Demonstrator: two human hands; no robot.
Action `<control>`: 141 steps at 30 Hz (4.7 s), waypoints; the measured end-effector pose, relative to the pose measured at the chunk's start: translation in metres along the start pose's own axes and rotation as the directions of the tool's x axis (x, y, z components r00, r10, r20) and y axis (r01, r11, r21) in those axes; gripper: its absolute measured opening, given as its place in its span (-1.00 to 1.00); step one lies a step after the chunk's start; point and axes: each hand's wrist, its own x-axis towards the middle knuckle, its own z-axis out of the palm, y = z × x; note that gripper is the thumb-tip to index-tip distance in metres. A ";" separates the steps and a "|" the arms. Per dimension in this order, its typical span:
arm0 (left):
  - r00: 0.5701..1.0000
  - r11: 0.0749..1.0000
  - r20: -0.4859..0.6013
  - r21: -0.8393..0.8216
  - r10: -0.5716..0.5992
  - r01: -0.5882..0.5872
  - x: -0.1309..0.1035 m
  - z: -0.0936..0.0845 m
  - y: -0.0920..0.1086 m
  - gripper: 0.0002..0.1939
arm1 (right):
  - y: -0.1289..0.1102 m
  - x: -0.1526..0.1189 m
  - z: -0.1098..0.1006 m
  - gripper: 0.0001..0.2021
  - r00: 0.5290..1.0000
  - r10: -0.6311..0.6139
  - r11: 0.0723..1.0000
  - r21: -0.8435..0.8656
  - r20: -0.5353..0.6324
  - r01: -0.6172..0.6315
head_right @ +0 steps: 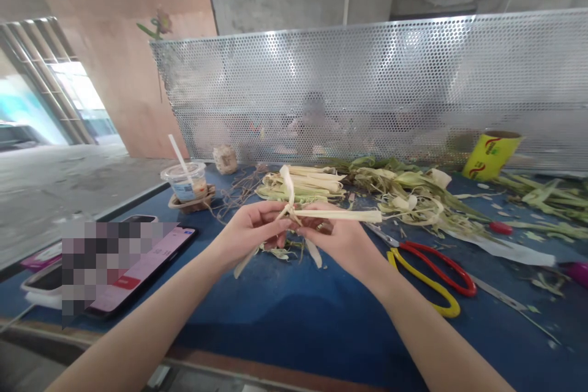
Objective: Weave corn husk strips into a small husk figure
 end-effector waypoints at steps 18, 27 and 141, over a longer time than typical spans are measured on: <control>0.963 0.994 -0.260 -0.059 0.074 -0.092 0.006 0.009 -0.005 -0.80 | -0.011 -0.005 -0.005 -0.73 0.992 0.125 0.988 0.090 0.021 -0.127; 0.996 0.997 -0.053 0.042 0.073 -0.071 0.001 0.005 -0.005 -0.64 | -0.012 -0.005 -0.005 -0.76 0.999 0.004 0.990 -0.139 -0.039 -0.009; 0.953 0.994 -0.283 0.036 0.106 -0.100 -0.001 0.023 -0.011 -0.77 | -0.015 -0.011 0.013 -0.80 0.918 0.073 0.997 0.065 -0.390 -0.051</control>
